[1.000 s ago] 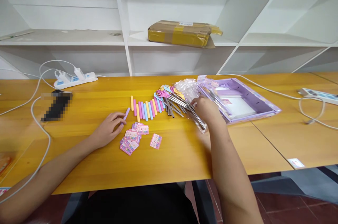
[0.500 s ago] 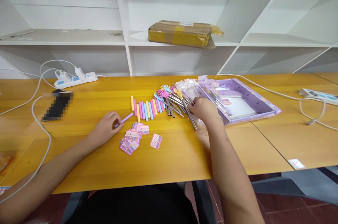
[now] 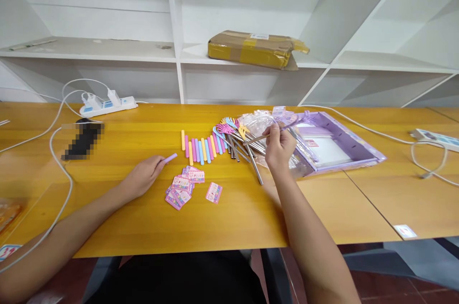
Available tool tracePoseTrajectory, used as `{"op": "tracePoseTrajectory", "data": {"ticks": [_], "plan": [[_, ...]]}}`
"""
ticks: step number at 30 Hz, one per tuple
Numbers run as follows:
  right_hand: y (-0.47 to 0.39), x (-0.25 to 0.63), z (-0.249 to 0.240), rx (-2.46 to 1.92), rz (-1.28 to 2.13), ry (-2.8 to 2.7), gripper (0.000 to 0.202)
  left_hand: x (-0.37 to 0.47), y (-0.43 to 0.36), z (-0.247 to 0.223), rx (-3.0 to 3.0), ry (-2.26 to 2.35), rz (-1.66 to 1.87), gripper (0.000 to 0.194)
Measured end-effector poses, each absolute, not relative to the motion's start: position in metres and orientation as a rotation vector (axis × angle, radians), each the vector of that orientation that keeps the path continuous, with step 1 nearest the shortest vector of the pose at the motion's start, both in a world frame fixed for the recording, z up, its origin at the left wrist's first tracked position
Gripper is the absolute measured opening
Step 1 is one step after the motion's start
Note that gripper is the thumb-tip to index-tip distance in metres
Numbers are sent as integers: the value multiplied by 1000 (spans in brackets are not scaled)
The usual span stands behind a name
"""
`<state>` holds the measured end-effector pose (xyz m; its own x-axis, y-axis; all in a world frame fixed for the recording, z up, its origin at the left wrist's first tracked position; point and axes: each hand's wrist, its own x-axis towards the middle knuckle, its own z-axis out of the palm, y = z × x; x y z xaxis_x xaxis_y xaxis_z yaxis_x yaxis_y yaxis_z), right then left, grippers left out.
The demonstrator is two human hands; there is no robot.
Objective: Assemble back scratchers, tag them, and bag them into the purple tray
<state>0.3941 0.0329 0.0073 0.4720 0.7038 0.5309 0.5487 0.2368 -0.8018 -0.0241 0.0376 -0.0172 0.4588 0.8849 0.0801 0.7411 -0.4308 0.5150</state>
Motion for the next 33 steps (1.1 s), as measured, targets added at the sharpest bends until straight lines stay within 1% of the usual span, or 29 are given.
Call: {"op": "tracePoseTrajectory", "data": {"ticks": [3,7,9,13,16,23,33], "plan": [[30,379,9,-1144,423,-1023,41,-22,35,-14,2282,1316,550,37],[25,353,6,-985,910,-1146,26,-18,32,-10,2319,1210,589,31],[22,341,3,-933,1080,-1220,26,-16,30,-10,2322,1176,593,30],[18,326,-2,-805,1334,-1267,32,-16,28,-11,2304,1138,580,30],[16,321,-3,-777,1407,-1264,33,-17,27,-13,2311,1115,583,30],[13,318,0,-766,1461,-1359,34,-17,23,-12,2283,1088,588,28],[12,318,-1,-769,1427,-1439,38,-18,23,-15,2262,1118,596,30]]}}
